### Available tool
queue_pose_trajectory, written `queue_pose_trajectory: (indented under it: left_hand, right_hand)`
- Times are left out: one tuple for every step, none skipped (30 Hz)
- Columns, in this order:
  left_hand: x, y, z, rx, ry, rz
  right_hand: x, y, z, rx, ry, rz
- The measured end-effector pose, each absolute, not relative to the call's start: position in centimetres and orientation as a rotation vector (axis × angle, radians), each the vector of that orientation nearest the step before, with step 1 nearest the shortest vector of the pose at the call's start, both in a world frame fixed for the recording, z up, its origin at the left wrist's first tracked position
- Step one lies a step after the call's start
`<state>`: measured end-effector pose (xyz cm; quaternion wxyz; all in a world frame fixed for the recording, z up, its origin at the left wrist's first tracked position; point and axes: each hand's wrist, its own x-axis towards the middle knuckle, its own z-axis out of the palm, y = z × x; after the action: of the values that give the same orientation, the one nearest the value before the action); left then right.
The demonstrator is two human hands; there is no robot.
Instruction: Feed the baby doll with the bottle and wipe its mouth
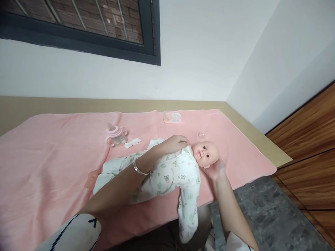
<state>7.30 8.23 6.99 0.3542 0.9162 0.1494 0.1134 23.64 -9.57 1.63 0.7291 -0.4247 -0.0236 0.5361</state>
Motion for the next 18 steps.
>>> queue_pose_trajectory:
  left_hand:
    - [6.8,7.9,7.5,2.395,0.369,0.307]
    - [6.2,7.6,7.9,2.425,0.349,0.325]
    - [5.3,7.1,8.3,2.457,0.328,0.346]
    - [4.3,6.6,8.5,2.484,0.306,0.366]
    - [3.1,6.0,8.6,2.510,0.284,0.382]
    - [1.6,5.4,8.5,2.539,0.255,0.400]
    - [0.1,4.7,8.1,2.562,0.229,0.416]
    - [-1.6,4.0,7.5,2.597,0.187,0.445]
    - [-3.3,3.4,6.7,2.676,0.098,0.557]
    - [-4.9,2.8,5.8,2.713,0.030,0.685]
    - [-6.4,2.3,4.8,2.737,-0.028,0.740]
    - [-7.9,1.9,3.8,2.741,-0.080,0.782]
    - [-9.1,1.5,2.9,2.755,-0.127,0.810]
    - [-10.2,1.3,2.1,2.771,-0.165,0.815]
    - [-11.1,1.0,1.5,2.774,-0.211,0.808]
    - [-11.8,0.7,1.0,2.760,-0.245,0.798]
    - [-12.4,0.4,0.6,2.738,-0.250,0.782]
    - [-12.8,0.2,0.4,2.713,-0.241,0.757]
  right_hand:
    - [23.6,-9.3,1.5,-0.963,0.009,1.174]
    - [23.9,-9.0,1.4,-1.005,0.056,1.169]
    - [24.3,-8.8,1.4,-1.056,0.078,1.176]
    - [24.9,-8.5,1.3,-1.119,0.078,1.181]
    - [25.7,-8.3,1.4,-1.187,0.063,1.182]
    - [26.7,-8.1,1.4,-1.256,0.039,1.183]
    - [27.8,-7.7,1.6,-1.325,0.010,1.177]
    - [28.9,-7.3,1.8,-1.390,-0.028,1.159]
    - [30.1,-6.7,2.0,-1.460,-0.088,1.118]
    - [31.2,-6.0,2.3,-1.533,-0.162,1.050]
    - [32.3,-5.2,2.5,-1.607,-0.250,0.969]
    - [33.2,-4.4,2.8,-1.693,-0.339,0.854]
    - [34.0,-3.6,3.1,-1.761,-0.397,0.753]
    - [34.7,-2.8,3.4,-1.818,-0.448,0.668]
    - [35.1,-2.0,3.7,-1.857,-0.487,0.607]
    - [35.4,-1.2,4.0,-1.883,-0.536,0.586]
    - [35.5,-0.5,4.3,-1.926,-0.615,0.588]
    - [35.5,0.2,4.7,-1.991,-0.726,0.600]
